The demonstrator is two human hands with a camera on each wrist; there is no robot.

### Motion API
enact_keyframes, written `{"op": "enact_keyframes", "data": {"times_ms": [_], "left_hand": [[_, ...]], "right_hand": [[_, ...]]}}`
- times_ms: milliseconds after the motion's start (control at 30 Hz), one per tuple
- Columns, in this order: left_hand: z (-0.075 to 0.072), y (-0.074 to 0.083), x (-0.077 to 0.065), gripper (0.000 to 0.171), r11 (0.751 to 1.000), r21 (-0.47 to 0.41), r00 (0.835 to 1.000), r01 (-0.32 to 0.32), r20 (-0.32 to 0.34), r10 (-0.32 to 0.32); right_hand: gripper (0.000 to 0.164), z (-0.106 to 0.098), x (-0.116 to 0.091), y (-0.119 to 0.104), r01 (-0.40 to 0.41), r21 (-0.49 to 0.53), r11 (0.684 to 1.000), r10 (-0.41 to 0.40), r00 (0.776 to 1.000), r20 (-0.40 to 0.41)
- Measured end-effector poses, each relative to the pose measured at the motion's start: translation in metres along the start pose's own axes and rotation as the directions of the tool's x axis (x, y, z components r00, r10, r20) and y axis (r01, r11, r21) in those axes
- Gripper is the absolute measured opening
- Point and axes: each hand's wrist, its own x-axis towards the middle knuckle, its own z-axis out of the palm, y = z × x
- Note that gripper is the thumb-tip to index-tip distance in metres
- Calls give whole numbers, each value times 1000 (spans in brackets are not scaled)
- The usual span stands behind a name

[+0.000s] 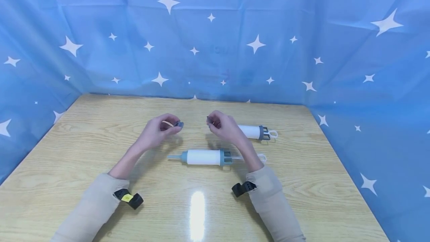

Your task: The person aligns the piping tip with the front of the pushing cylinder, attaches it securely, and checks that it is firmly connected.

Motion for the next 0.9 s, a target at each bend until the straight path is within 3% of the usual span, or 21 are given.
{"op": "enact_keyframes", "data": {"times_ms": [200, 400, 667, 900], "left_hand": [[3, 13, -4, 27, 990, -134, 999, -43, -9, 42], [4, 28, -7, 28, 968, -235, 996, -84, -27, 80], [6, 47, -13, 31, 950, -283, 991, -130, -20, 130], [7, 61, -20, 31, 934, -320, 986, -161, 0, 170]], "right_hand": [[20, -7, -3, -9, 78, -29, 997, -78, 997, -16], [23, -16, -9, -27, 182, 30, 983, -181, 983, -33], [19, -20, -16, -47, 286, 56, 957, -282, 957, -66], [15, -20, -21, -62, 361, 9, 933, -358, 929, -95]]}}
